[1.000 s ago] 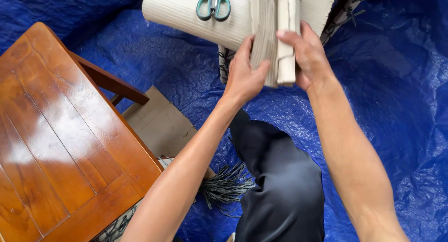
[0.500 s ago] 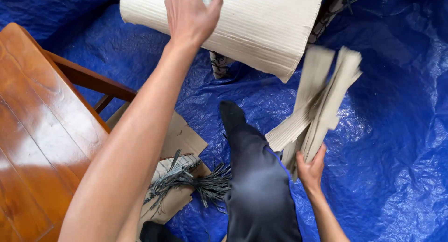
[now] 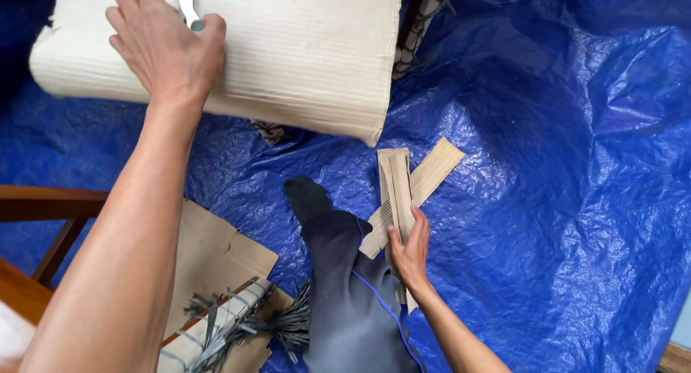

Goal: Wrapping the legs and seat of a wooden chair with protective material and securing it with plastic ties.

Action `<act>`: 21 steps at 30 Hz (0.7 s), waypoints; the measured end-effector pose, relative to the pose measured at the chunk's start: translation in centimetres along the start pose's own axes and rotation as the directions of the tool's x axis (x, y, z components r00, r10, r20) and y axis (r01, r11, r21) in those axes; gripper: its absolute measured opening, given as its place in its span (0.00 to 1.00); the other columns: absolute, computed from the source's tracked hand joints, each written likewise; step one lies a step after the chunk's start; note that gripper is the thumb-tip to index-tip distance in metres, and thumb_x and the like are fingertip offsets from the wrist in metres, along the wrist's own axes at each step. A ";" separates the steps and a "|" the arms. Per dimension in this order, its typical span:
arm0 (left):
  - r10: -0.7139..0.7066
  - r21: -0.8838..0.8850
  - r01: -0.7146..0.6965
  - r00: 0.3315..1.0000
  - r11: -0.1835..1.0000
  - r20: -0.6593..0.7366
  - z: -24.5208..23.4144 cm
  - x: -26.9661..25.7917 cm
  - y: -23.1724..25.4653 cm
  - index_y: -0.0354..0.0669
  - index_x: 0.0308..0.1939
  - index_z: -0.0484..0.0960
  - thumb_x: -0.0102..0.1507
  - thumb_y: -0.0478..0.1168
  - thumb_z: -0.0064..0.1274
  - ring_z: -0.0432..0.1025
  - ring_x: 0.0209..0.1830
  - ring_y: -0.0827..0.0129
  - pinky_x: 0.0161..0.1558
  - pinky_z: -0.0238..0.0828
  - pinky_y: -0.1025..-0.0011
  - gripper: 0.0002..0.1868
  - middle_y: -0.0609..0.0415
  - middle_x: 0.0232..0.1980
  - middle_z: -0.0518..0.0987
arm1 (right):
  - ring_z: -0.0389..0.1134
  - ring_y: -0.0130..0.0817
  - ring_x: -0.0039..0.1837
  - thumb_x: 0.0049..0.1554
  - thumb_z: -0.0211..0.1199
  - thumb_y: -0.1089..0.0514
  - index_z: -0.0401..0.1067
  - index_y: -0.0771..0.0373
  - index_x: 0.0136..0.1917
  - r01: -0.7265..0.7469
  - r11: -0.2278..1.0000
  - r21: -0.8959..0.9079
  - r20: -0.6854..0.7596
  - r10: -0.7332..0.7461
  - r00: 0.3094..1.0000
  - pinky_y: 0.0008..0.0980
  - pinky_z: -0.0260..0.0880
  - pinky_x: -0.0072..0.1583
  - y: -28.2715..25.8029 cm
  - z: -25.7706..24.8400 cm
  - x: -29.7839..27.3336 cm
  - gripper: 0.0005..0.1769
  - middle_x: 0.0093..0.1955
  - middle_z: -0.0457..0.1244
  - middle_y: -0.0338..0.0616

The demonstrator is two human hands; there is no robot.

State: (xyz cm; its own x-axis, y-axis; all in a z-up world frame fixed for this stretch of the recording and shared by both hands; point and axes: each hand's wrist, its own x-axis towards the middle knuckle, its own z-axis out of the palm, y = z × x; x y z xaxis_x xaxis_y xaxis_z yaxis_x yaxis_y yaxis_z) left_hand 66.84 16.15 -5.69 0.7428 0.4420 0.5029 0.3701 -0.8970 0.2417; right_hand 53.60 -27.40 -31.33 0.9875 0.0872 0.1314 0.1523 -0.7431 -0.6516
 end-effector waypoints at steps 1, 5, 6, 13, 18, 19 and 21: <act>0.030 -0.070 -0.033 0.999 0.997 -0.045 -0.1 -0.1 -0.1 0.32 0.55 0.72 0.61 0.47 0.65 0.63 0.54 0.50 0.51 0.61 0.49 0.28 0.41 0.53 0.70 | 0.55 0.57 0.75 0.58 0.64 0.49 0.55 0.70 0.74 -0.012 0.992 0.125 -0.003 0.012 1.000 0.48 0.54 0.74 -3.1 -0.7 1.8 0.38 0.74 0.55 0.63; 0.028 -0.138 -0.035 0.998 0.990 -0.053 0.1 -0.6 -0.4 0.38 0.49 0.76 0.60 0.36 0.61 0.68 0.50 0.55 0.47 0.64 0.53 0.15 0.45 0.49 0.73 | 0.62 0.46 0.74 0.68 0.53 0.47 0.58 0.69 0.74 -0.068 0.602 0.796 0.082 0.005 0.997 0.40 0.59 0.75 -10.9 -1.3 9.8 0.30 0.72 0.61 0.54; 0.018 -0.126 -0.026 0.998 0.992 -0.057 -0.3 -0.9 -0.3 0.38 0.49 0.76 0.60 0.36 0.61 0.68 0.50 0.55 0.47 0.64 0.53 0.15 0.45 0.49 0.73 | 0.62 0.46 0.74 0.68 0.53 0.47 0.58 0.69 0.74 -0.070 0.598 0.799 0.092 -0.006 0.996 0.40 0.59 0.75 -12.9 -2.6 11.5 0.30 0.72 0.61 0.54; -0.068 -0.464 0.006 0.991 0.886 -0.118 -3.4 -5.1 0.8 0.36 0.39 0.76 0.58 0.38 0.63 0.72 0.36 0.59 0.42 0.71 0.60 0.13 0.47 0.37 0.75 | 0.67 0.34 0.67 0.67 0.59 0.48 0.70 0.66 0.67 -0.174 0.258 0.950 0.246 -0.280 0.928 0.37 0.67 0.69 -23.9 -9.0 18.1 0.23 0.66 0.68 0.47; -0.377 -0.711 0.318 0.923 0.627 0.081 -7.4 -12.2 5.7 0.38 0.38 0.76 0.57 0.42 0.61 0.75 0.31 0.68 0.39 0.74 0.68 0.13 0.54 0.31 0.78 | 0.71 0.32 0.60 0.67 0.64 0.55 0.73 0.66 0.64 -0.002 0.368 0.930 0.143 -0.359 0.922 0.36 0.73 0.65 -26.6 -13.6 21.3 0.16 0.60 0.70 0.46; -0.436 -0.750 0.352 0.895 0.559 0.095 -8.2 -14.2 7.0 0.38 0.39 0.75 0.59 0.42 0.61 0.72 0.31 0.69 0.38 0.73 0.68 0.13 0.55 0.31 0.76 | 0.72 0.35 0.58 0.67 0.64 0.57 0.73 0.65 0.61 -0.026 0.297 0.954 0.147 -0.395 0.907 0.39 0.74 0.64 -26.8 -14.6 22.4 0.13 0.58 0.70 0.45; -0.485 -0.784 0.393 0.864 0.480 0.137 -9.1 -17.7 9.3 0.37 0.40 0.74 0.61 0.41 0.60 0.70 0.31 0.70 0.37 0.72 0.68 0.13 0.56 0.31 0.74 | 0.72 0.38 0.57 0.67 0.65 0.59 0.73 0.65 0.59 -0.058 0.237 0.970 0.153 -0.408 0.900 0.42 0.75 0.62 -24.4 -16.4 24.2 0.10 0.55 0.69 0.45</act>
State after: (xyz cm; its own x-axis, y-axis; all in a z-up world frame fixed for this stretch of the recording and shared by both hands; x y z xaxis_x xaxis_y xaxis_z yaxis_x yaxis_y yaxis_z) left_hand 52.00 -0.09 -4.81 0.5385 0.8176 0.2040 0.0327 -0.2622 0.9645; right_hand 73.16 -18.04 0.00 0.8327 0.4836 0.2696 0.0187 0.4622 -0.8866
